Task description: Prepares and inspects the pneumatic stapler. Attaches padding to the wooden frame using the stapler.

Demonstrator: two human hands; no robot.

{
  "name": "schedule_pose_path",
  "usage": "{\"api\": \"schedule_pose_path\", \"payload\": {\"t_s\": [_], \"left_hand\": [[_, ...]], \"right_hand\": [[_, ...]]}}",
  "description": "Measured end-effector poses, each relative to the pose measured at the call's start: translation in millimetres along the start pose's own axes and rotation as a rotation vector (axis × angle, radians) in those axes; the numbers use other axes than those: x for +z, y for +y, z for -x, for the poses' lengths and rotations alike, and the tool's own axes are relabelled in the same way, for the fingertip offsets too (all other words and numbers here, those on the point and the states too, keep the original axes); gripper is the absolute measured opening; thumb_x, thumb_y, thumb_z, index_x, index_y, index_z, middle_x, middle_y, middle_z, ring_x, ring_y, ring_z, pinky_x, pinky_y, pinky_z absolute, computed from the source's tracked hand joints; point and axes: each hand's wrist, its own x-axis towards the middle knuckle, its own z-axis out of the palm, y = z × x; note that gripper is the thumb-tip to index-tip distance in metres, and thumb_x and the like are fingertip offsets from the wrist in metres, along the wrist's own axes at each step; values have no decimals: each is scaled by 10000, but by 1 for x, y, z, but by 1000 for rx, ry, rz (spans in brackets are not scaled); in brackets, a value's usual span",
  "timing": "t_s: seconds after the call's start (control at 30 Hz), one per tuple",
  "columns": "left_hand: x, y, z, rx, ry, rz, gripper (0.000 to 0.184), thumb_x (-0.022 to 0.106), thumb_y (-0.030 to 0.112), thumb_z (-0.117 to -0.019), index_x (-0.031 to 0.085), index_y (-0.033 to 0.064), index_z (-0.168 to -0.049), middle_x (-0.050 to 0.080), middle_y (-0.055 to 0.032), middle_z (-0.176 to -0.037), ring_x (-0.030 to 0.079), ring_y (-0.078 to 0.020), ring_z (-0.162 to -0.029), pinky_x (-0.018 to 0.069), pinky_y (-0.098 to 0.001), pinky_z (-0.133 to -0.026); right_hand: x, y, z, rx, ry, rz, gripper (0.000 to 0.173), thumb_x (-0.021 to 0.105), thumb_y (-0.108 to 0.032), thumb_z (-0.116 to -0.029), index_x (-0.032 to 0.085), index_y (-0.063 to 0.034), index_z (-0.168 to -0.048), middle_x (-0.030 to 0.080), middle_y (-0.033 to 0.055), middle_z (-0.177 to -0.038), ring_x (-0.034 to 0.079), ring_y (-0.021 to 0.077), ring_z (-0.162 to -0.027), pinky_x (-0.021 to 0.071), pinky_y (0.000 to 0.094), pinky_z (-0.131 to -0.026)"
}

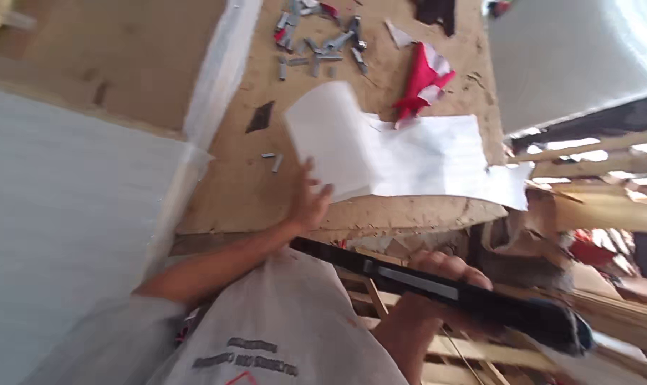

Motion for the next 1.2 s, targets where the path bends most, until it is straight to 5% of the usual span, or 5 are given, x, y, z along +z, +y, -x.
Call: {"api": "schedule_pose_path", "payload": {"t_s": [0.2,0.37,0.6,0.83,1.2], "left_hand": [[70,47,-55,242,-497,-189,373,440,215,-1091,671,47,-1332,698,-125,-1286,667,-227,-1186,516,-457,-1051],[-60,-12,-42,255,34,-708,318,515,159,-1030,686,29,-1263,693,-182,-1215,674,-310,-1136,554,-484,-991],[-133,-60,-72,167,129,-943,276,543,205,-1057,724,102,-1238,664,-171,-1300,604,-379,-1242,482,-540,-1051],[-147,-18,-20,427,365,-468,223,645,172,-1005,740,16,-1133,761,-107,-1041,739,-162,-923,621,-371,-869],[-36,151,60,726,-289,154,81,763,105,-917,787,88,-993,758,-54,-1043,711,-143,-1017,603,-310,-905]], "right_hand": [[0,-8,14,74,-26,51,455,668,-552,-878,721,-128,-1033,689,11,-840,648,149,-693,567,351,-659],[-20,-20,32,131,-34,92,464,690,-499,-892,710,-106,-1137,723,49,-882,678,167,-711,588,354,-650],[1,-6,11,277,-67,-77,485,675,-497,-897,723,-138,-1218,753,-3,-886,710,116,-759,611,344,-727],[5,10,-5,300,-94,-91,502,715,-509,-861,723,-129,-1190,744,14,-874,698,129,-723,605,351,-677],[23,23,-13,241,-169,-161,431,688,-423,-923,712,-116,-1224,759,63,-1063,729,167,-898,609,368,-778]]}}
